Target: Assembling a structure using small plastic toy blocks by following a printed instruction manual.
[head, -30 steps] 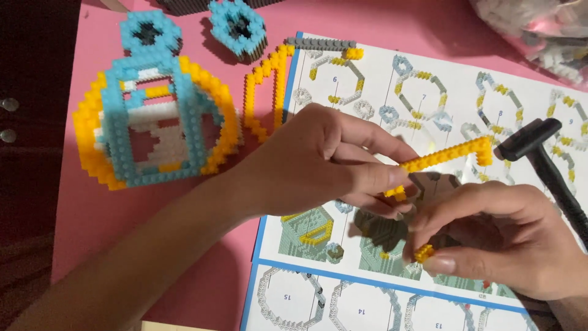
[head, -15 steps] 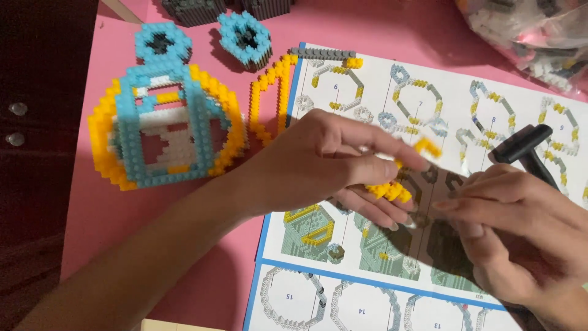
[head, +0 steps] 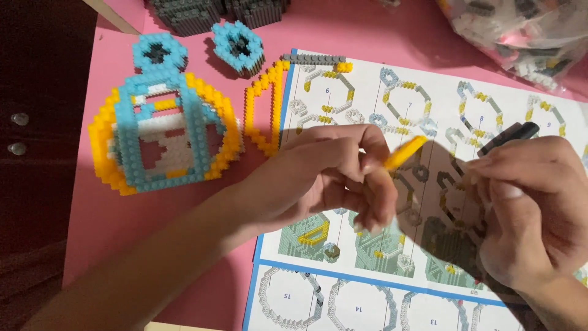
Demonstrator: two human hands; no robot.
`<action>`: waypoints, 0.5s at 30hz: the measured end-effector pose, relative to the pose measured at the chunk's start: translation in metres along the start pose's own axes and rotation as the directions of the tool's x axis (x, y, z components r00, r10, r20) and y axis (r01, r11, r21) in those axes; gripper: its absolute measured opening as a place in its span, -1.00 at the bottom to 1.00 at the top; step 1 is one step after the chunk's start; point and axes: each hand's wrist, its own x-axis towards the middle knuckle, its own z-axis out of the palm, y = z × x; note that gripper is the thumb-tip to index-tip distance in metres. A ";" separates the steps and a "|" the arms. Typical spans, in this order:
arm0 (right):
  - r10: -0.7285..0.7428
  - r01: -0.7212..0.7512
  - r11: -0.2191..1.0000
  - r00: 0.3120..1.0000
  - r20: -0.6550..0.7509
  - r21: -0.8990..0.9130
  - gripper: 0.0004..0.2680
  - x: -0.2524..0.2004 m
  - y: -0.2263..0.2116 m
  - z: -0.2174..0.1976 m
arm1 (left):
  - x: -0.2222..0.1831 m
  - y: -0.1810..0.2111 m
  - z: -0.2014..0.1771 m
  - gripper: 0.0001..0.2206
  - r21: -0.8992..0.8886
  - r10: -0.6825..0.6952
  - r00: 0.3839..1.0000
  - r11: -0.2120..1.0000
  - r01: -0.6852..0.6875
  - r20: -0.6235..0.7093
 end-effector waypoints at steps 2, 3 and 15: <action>-0.018 0.021 0.999 0.998 0.062 -0.046 -0.85 0.006 -0.008 0.001 | 0.001 0.001 -0.001 -0.97 0.089 0.034 0.999 0.995 -0.031 -0.028; -0.018 0.021 0.999 0.998 0.063 -0.048 -0.85 0.007 -0.008 0.001 | 0.001 -0.001 -0.004 -0.97 0.088 0.034 0.999 0.996 -0.032 -0.027; 0.268 -0.295 0.947 0.944 0.194 0.126 -0.84 0.021 -0.010 -0.005 | -0.001 0.018 0.002 -0.83 0.877 0.634 0.650 -0.469 -0.107 0.419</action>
